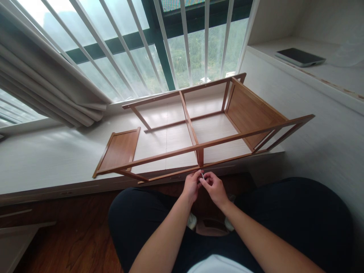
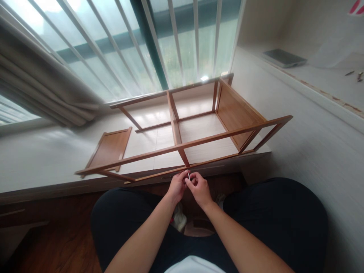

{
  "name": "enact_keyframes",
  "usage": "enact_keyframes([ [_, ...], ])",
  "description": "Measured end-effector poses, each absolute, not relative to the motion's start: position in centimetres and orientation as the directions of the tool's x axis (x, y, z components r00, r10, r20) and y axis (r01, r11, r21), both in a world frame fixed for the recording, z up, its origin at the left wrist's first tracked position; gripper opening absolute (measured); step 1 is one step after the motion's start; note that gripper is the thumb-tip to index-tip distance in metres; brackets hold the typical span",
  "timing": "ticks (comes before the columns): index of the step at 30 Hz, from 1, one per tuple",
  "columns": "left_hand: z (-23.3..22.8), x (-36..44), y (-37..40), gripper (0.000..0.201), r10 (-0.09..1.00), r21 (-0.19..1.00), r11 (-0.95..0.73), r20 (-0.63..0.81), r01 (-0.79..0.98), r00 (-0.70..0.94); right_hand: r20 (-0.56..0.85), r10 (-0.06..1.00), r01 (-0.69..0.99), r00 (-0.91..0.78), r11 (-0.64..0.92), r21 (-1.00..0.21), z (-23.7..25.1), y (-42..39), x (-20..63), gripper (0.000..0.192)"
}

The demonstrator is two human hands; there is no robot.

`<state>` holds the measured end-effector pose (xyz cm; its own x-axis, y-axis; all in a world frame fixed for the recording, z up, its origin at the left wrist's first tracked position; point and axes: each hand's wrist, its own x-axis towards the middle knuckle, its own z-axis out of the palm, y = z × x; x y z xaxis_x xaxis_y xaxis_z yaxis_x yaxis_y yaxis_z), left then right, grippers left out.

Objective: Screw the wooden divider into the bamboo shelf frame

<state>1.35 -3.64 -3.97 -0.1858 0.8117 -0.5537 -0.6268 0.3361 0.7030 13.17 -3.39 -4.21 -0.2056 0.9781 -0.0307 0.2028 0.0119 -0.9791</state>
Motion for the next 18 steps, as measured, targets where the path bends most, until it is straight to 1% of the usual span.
enact_keyframes([
  [4, -4.21, 1.28, -3.63, 0.034, 0.814, 0.706, 0.332, -0.550, -0.626, -0.189, -0.092, 0.973, 0.060, -0.210, -0.082, -0.995, -4.64, -3.33, 12.91, 0.026],
  [7, -4.34, 1.19, -3.60, 0.038, 0.817, 0.716, 0.332, -0.543, -0.614, -0.192, -0.213, 0.946, -0.074, -0.246, -0.237, -0.969, -4.77, -3.29, 12.65, 0.029],
  [10, -4.37, 1.14, -3.55, 0.039, 0.822, 0.720, 0.328, -0.537, -0.612, -0.191, -0.339, 0.884, -0.257, -0.323, -0.426, -0.867, -4.80, -3.24, 12.46, 0.029],
  [13, -4.32, 1.16, -3.52, 0.038, 0.826, 0.722, 0.328, -0.532, -0.609, -0.185, -0.402, 0.817, -0.406, -0.414, -0.561, -0.721, -4.85, -3.15, 12.39, 0.027],
  [15, -4.28, 1.19, -3.50, 0.038, 0.830, 0.724, 0.329, -0.528, -0.606, -0.180, -0.417, 0.791, -0.446, -0.448, -0.602, -0.662, -4.89, -3.10, 12.38, 0.026],
  [18, -4.25, 1.21, -3.49, 0.037, 0.831, 0.723, 0.328, -0.526, -0.609, -0.178, -0.423, 0.778, -0.456, -0.465, -0.620, -0.639, -4.92, -3.09, 12.40, 0.026],
])
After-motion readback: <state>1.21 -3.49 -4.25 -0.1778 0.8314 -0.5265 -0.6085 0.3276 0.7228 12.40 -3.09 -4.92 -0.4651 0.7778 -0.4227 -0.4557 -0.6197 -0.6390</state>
